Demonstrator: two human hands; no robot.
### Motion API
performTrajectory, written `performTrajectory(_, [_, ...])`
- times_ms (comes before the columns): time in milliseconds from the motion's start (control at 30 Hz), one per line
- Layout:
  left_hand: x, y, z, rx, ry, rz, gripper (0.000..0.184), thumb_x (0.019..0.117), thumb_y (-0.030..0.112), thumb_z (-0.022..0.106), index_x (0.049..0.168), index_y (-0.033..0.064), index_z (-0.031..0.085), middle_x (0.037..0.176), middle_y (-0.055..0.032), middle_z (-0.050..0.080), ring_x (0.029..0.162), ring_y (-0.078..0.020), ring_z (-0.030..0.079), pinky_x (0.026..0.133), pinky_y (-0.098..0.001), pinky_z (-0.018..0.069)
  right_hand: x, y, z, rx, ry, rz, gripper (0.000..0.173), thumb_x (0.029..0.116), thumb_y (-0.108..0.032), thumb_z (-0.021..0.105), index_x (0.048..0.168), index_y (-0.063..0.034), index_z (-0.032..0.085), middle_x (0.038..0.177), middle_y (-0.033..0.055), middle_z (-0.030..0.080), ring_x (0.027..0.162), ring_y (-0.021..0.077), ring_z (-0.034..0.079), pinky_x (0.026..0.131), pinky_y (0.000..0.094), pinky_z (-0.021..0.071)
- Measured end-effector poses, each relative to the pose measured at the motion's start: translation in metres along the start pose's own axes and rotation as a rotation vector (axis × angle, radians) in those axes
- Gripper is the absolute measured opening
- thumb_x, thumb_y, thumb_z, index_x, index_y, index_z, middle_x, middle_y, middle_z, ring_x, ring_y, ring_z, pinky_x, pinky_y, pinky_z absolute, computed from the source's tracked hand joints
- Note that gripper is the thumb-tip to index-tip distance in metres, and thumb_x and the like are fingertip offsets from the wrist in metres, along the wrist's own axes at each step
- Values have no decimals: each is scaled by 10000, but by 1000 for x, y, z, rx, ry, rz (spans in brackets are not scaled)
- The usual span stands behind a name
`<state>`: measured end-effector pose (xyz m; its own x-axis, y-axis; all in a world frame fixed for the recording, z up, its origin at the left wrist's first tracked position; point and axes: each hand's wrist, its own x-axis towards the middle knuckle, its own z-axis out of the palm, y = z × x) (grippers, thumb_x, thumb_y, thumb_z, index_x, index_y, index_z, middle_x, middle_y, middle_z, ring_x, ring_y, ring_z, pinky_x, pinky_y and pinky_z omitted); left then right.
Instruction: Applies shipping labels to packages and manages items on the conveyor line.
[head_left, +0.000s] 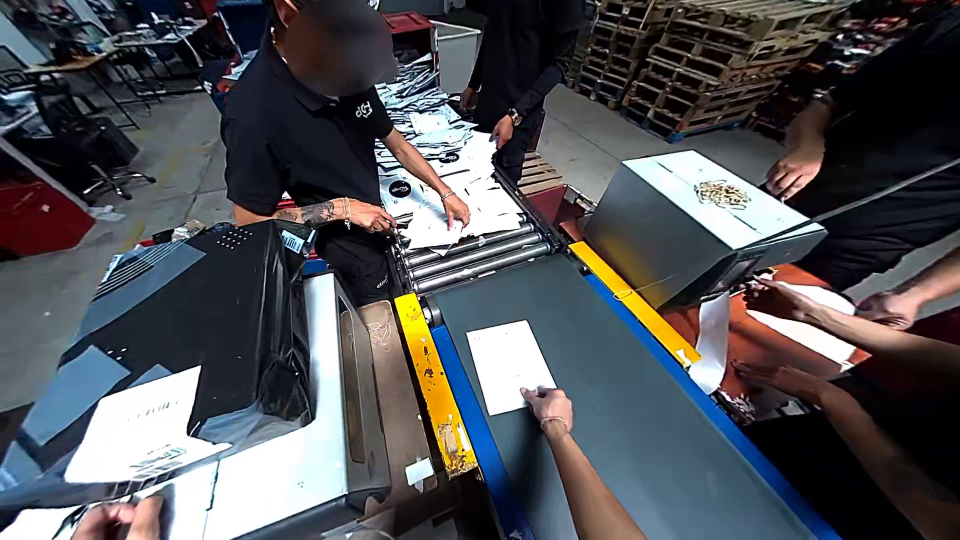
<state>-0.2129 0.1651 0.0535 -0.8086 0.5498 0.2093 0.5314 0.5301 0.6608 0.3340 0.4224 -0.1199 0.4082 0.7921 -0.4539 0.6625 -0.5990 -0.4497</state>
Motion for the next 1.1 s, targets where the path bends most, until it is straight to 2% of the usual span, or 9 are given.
performTrajectory(133, [-3,0,-4,-8,-25,6,266,942,233,584,903,-30,579,776,-81,538,714,-154,523,682,-394,462,-48,51,-27,-329,55,118,894,718,-857,677,1111,-57,742,1143,211,729,1093,376,703,887,609,551])
performTrajectory(200, [-7,9,-9,-3,-7,12,285,934,240,587,869,-38,598,752,-129,561,711,-239,554,670,-486,461,-91,78,-28,-393,106,62,871,770,-849,632,1057,-35,746,1075,236,737,1037,417,714,838,638,549])
performTrajectory(300, [-5,16,-21,26,-11,-31,281,942,255,608,876,-17,634,786,-163,620,769,-333,620,702,-589,478,-195,72,21,-282,-127,-191,753,919,-732,557,942,-11,771,953,257,743,943,448,719,811,668,544])
performTrajectory(367, [-5,12,-26,65,-35,-85,279,948,288,620,918,14,659,830,-179,661,817,-383,653,714,-647,481,-274,56,80,-55,-373,-407,552,956,-540,652,874,-7,771,850,196,739,836,366,721,798,611,561])
performTrajectory(500, [-5,6,-28,119,-84,-129,277,954,349,601,941,77,651,830,-144,673,828,-372,665,713,-636,485,-367,15,197,384,-665,-522,246,945,-261,738,984,-19,767,840,95,757,715,194,724,718,421,623])
performTrajectory(700, [-8,7,-27,92,-79,-103,234,944,326,610,906,95,619,789,-125,651,786,-354,652,671,-603,469,-385,-57,234,564,-612,-343,431,880,-277,820,1203,-15,708,1005,105,763,805,180,742,763,381,636])
performTrajectory(933, [-8,3,-29,97,-109,-60,288,953,352,622,966,65,646,866,-173,674,838,-400,661,690,-647,470,-405,-104,219,757,-538,-47,212,1000,-148,698,966,61,713,797,129,772,626,188,738,585,337,617])
performTrajectory(1000, [-9,1,-24,70,-120,-32,325,959,366,625,1005,46,653,879,-202,672,841,-428,659,690,-681,466,-412,-108,211,772,-476,-95,119,973,-10,648,946,85,713,737,129,745,583,172,702,564,333,599])
performTrajectory(1100, [-12,-2,-17,23,-115,-7,356,949,355,607,1040,12,642,928,-224,664,884,-430,646,731,-689,459,-396,-78,168,661,-577,-247,226,985,-149,701,855,35,716,685,93,722,566,152,688,579,335,604])
